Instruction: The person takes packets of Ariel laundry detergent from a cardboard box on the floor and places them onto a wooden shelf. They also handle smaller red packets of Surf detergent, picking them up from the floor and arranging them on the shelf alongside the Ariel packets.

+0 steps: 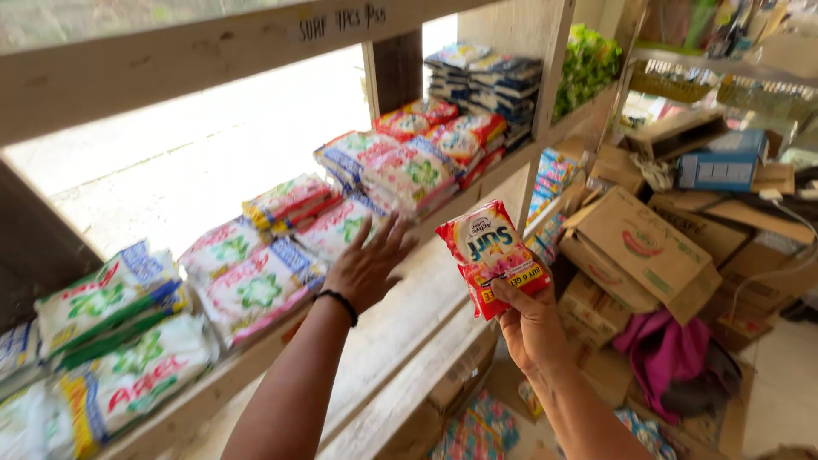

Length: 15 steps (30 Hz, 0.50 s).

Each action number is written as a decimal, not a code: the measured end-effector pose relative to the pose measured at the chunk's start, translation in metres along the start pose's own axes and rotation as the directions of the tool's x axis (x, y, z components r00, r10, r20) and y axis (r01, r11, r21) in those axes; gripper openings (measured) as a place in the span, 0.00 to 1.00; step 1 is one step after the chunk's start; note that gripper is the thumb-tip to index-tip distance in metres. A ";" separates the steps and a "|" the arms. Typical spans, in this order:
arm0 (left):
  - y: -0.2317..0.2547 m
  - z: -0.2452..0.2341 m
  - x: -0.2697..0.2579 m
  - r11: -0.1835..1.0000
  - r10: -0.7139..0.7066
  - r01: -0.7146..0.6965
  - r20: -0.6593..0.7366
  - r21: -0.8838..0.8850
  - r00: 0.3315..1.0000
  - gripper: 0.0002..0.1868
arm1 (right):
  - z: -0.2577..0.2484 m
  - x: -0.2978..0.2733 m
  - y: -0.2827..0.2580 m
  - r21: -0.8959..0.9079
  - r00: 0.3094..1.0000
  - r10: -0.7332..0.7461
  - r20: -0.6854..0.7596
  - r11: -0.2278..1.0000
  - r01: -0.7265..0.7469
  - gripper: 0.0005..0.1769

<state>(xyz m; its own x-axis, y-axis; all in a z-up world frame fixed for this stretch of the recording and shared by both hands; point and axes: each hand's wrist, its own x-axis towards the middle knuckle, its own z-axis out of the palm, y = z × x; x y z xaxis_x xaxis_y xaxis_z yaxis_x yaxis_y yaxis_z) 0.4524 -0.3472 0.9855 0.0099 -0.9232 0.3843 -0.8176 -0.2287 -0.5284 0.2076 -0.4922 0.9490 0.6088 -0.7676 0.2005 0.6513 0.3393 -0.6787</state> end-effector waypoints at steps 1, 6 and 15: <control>-0.003 0.008 0.005 1.000 -0.006 0.006 -0.015 0.012 1.000 0.42 | 0.000 0.023 0.000 0.001 1.000 -0.013 0.015 1.000 0.013 0.31; -0.009 0.026 0.010 0.999 0.029 -0.022 0.238 -0.032 0.971 0.44 | 0.019 0.127 0.010 -0.041 0.995 -0.087 0.051 0.995 0.089 0.34; -0.021 0.032 0.020 0.957 0.014 0.032 0.156 -0.290 0.988 0.42 | 0.060 0.401 0.055 -0.143 0.972 -0.221 -0.074 0.967 0.209 0.44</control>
<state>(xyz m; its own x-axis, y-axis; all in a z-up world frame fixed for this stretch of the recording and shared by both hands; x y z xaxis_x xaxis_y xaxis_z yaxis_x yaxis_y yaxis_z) 0.4881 -0.3705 0.9800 0.0881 -0.9631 0.2543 -0.9485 -0.1591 -0.2739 0.5151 -0.7488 1.0341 0.4145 -0.8617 0.2927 0.6924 0.0898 -0.7159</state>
